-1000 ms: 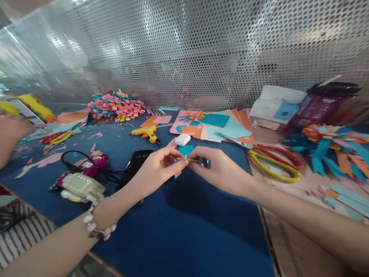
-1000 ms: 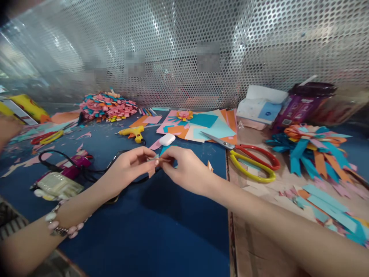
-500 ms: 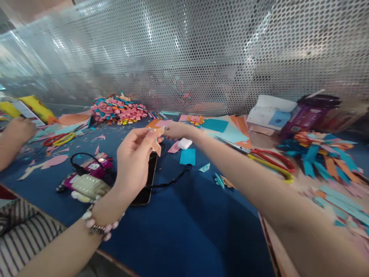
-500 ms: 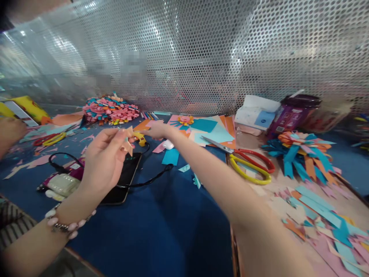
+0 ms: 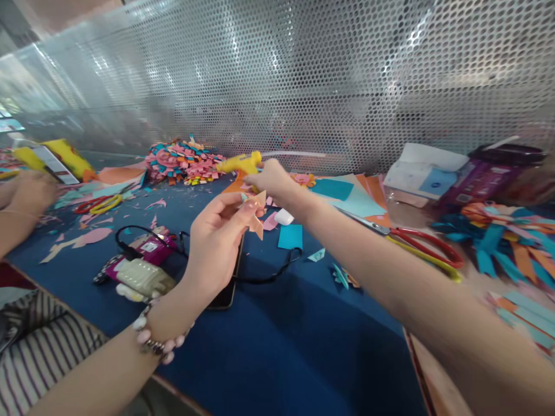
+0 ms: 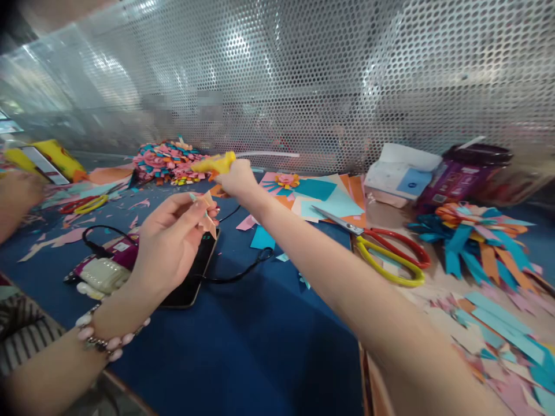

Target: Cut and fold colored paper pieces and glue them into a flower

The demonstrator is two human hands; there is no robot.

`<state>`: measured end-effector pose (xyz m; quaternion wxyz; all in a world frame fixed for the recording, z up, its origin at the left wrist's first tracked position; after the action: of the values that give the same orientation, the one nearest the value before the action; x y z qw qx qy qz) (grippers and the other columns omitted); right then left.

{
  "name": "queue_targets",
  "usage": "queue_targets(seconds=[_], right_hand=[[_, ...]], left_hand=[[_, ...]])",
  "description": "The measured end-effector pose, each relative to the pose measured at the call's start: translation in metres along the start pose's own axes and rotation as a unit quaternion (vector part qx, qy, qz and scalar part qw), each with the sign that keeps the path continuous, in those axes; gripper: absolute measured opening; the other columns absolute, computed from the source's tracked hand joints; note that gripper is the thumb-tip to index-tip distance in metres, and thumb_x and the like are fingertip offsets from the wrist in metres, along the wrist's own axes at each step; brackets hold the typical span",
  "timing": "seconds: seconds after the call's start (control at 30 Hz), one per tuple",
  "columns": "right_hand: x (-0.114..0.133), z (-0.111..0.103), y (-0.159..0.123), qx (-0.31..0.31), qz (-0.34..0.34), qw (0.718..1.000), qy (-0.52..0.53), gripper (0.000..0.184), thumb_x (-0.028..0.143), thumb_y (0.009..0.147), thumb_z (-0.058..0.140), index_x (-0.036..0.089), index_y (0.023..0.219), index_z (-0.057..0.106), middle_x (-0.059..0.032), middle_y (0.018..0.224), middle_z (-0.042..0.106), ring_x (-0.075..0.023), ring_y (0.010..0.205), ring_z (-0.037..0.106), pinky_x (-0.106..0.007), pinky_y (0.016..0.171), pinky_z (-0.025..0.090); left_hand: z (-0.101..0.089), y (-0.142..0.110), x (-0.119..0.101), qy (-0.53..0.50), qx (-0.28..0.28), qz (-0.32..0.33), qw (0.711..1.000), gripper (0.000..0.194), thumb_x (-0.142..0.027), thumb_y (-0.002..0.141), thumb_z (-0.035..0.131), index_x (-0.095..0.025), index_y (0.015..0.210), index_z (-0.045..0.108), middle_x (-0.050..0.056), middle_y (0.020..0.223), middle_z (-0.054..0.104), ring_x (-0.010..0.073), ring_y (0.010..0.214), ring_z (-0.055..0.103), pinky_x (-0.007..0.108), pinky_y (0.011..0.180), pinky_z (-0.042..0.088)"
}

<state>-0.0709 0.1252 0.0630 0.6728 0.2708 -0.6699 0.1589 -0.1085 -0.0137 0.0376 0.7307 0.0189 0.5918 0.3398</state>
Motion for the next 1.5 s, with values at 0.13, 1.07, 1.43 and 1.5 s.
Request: queue_targets(seconds=[0.13, 1.07, 1.43, 1.5], right_hand=[[0.01, -0.033, -0.054, -0.06, -0.018, 0.998, 0.017, 0.031, 0.018, 0.075, 0.07, 0.016, 0.1, 0.052, 0.0, 0.078, 0.057, -0.0088, 0.059, 0.051, -0.021, 0.051, 0.044], [-0.041, -0.067, -0.224, -0.151, 0.112, 0.979, -0.077, 0.039, 0.056, 0.073, 0.065, 0.017, 0.075, 0.065, 0.0005, 0.05, 0.05, -0.0116, 0.045, 0.043, -0.023, 0.042, 0.036], [-0.047, -0.063, -0.224, -0.139, 0.168, 0.975, -0.048, 0.046, 0.061, 0.073, 0.062, 0.017, 0.061, 0.054, 0.0018, 0.045, 0.044, -0.0094, 0.039, 0.039, -0.022, 0.036, 0.031], [-0.047, -0.064, -0.225, -0.141, 0.169, 0.975, -0.035, 0.048, 0.062, 0.073, 0.061, 0.017, 0.06, 0.053, 0.0017, 0.046, 0.045, -0.0093, 0.038, 0.04, -0.022, 0.036, 0.032]], left_hand=[[-0.002, -0.001, -0.004, 0.016, -0.009, 0.037, 0.999, 0.02, -0.027, 0.073, 0.074, -0.018, 0.086, 0.062, 0.002, 0.082, 0.068, 0.0155, 0.079, 0.066, 0.027, 0.069, 0.053], [-0.004, 0.0, 0.015, 0.208, 0.097, -0.091, 0.969, 0.034, -0.034, 0.072, 0.074, -0.016, 0.099, 0.062, 0.006, 0.083, 0.07, 0.0161, 0.07, 0.065, 0.027, 0.065, 0.049], [0.002, -0.006, 0.005, 0.215, 0.105, -0.06, 0.969, 0.032, -0.031, 0.073, 0.074, -0.017, 0.099, 0.059, 0.003, 0.074, 0.07, 0.017, 0.068, 0.066, 0.028, 0.068, 0.049], [0.003, -0.007, 0.004, 0.219, 0.114, -0.056, 0.968, 0.032, -0.032, 0.073, 0.073, -0.018, 0.098, 0.059, 0.003, 0.075, 0.07, 0.0171, 0.069, 0.067, 0.028, 0.066, 0.049]])
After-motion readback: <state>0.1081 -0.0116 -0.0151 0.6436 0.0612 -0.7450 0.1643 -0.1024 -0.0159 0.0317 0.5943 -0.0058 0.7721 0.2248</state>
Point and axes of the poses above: each hand's wrist, its own y-axis towards the middle knuckle, its own z-axis out of the palm, x = y × z, the point moved 2 cm from there along y, towards the middle knuckle
